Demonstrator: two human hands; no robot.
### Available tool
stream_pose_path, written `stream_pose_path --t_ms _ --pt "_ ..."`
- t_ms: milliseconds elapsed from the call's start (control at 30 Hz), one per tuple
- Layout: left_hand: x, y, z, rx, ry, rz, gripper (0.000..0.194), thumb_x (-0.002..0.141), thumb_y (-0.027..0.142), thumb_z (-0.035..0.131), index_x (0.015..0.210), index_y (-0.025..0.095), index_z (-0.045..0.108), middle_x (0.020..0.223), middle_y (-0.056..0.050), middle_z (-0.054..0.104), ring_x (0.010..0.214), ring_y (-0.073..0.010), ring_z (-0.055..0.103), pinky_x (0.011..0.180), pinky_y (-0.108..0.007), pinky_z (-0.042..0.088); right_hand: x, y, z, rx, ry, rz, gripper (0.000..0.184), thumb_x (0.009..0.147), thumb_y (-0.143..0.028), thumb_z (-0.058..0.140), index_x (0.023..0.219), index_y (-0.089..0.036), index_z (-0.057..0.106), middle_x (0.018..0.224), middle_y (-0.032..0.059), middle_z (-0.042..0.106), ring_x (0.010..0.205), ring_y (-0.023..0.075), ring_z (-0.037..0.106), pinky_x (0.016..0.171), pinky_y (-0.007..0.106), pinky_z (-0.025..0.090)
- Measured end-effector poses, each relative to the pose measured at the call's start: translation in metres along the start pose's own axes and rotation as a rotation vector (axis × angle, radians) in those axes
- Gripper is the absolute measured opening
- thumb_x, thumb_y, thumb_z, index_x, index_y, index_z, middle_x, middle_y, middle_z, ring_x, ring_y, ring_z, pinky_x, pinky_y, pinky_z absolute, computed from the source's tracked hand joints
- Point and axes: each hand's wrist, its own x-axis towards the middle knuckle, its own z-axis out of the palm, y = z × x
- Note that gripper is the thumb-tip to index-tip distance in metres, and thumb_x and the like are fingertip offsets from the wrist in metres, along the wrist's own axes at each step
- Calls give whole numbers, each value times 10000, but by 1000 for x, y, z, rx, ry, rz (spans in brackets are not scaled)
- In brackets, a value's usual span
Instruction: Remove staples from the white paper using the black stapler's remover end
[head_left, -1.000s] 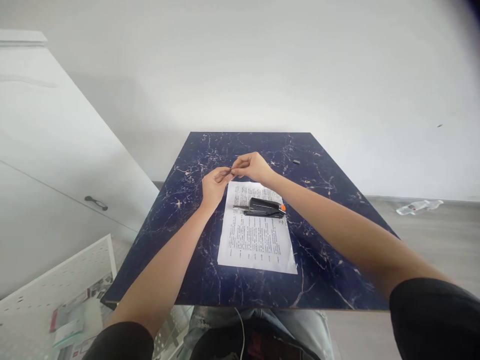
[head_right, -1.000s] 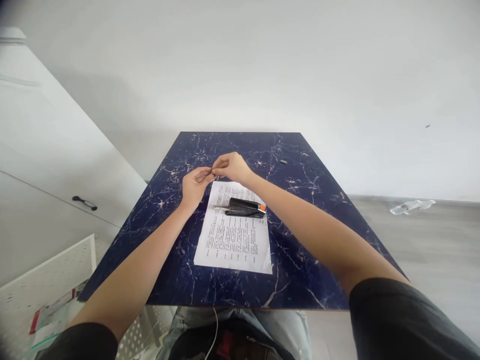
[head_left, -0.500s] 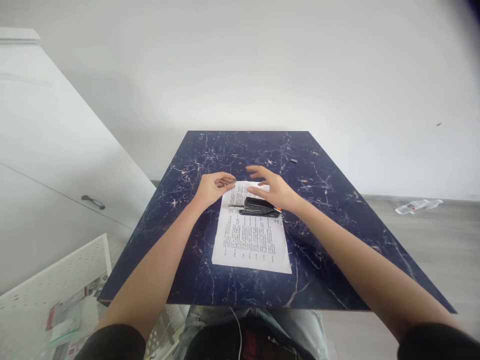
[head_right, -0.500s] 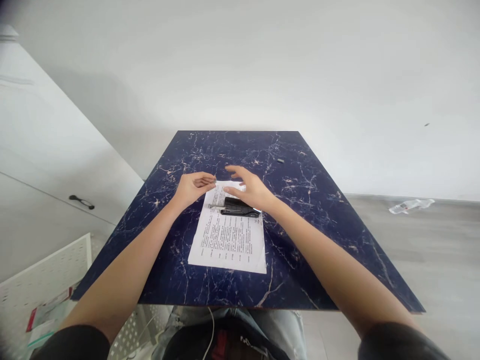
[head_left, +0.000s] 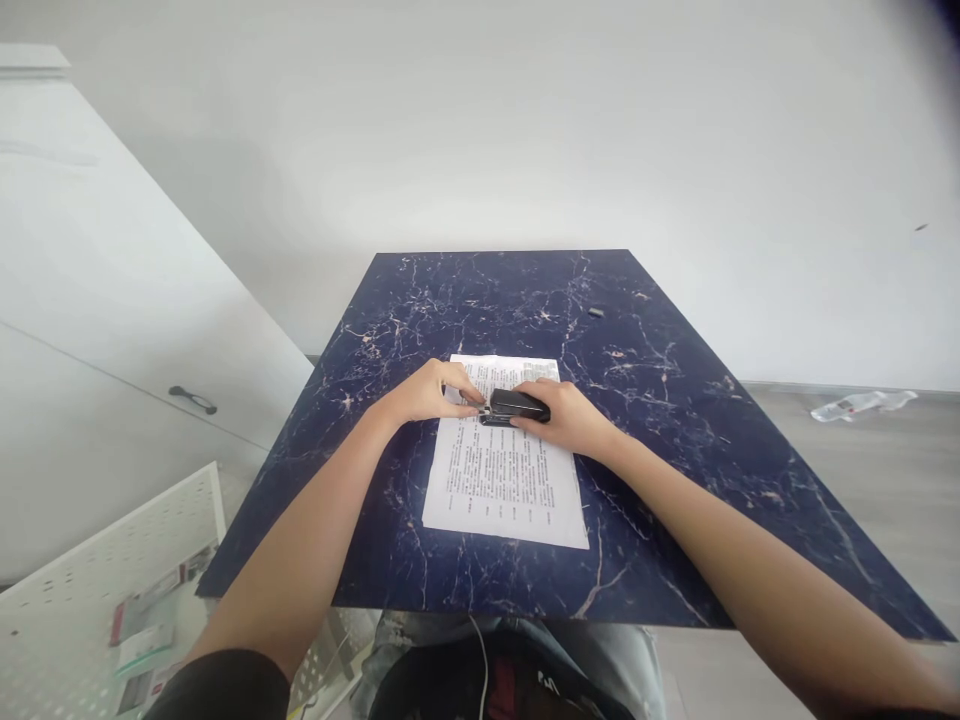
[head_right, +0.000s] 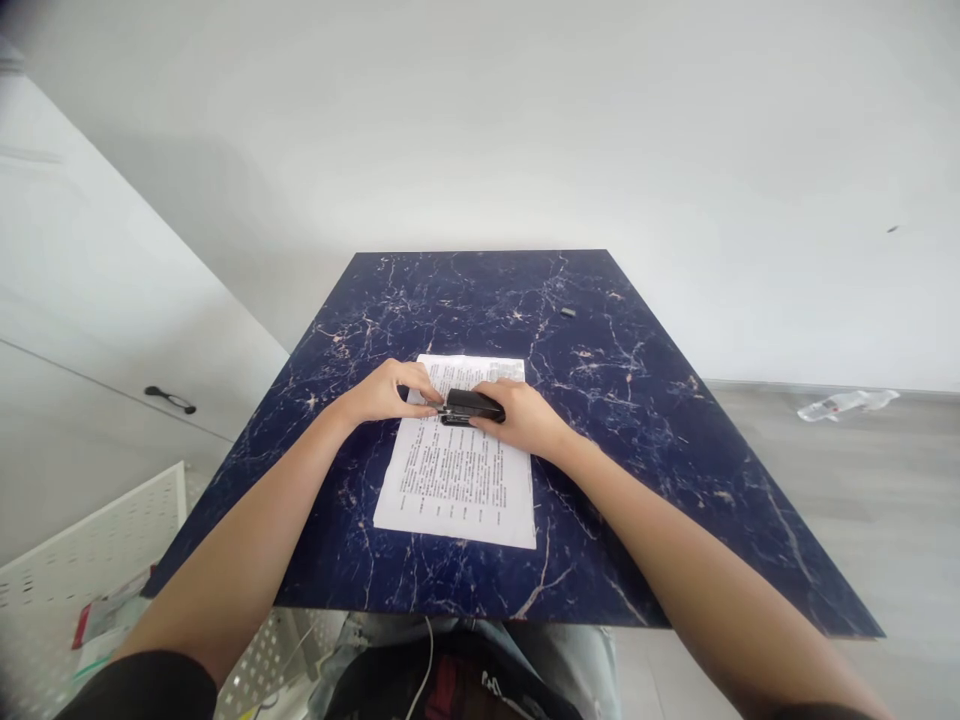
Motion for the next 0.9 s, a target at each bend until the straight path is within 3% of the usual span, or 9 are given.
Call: stream_pose_path --t_ms 167,367,600,800,900 --pt "2 5 2 58 -13 68 192 685 201 859 827 329 843 740 -58 752 691 -228 685 669 -383 572 -3 0 -1 -55 -8 37 262 880 -346 707 1133 -279 695 968 45 740 847 247 684 735 390 517" --pt "3 2 3 -11 -60 -16 191 692 198 878 847 306 847 796 -70 759 774 -233 669 759 -401 545 -3 5 -2 -103 -24 48 283 909 -383 686 1169 -271 676 1001 47 736 859 239 679 720 378 509" --pt "3 -3 8 305 -145 111 132 879 291 748 986 274 824 896 -48 770 868 -205 660 834 -397 535 -3 8 -10 -124 -35 59 275 921 -383 678 1162 -252 670 1017 64 733 891 244 676 755 378 510" --pt "-3 -8 -6 147 -253 -80 360 839 331 802 1198 318 779 1183 -60 772 1070 -238 710 987 -451 548 -2 9 -12 -82 -42 51 262 919 -379 690 1148 -251 684 1012 56 750 875 233 685 765 372 514" --pt "-8 -13 -15 51 -287 -167 364 874 272 750 1231 343 763 1281 -46 747 1157 -238 704 1052 -468 533 -2 9 -19 -5 -54 20 316 888 -353 724 1188 -266 677 1065 37 764 904 222 705 795 361 523"
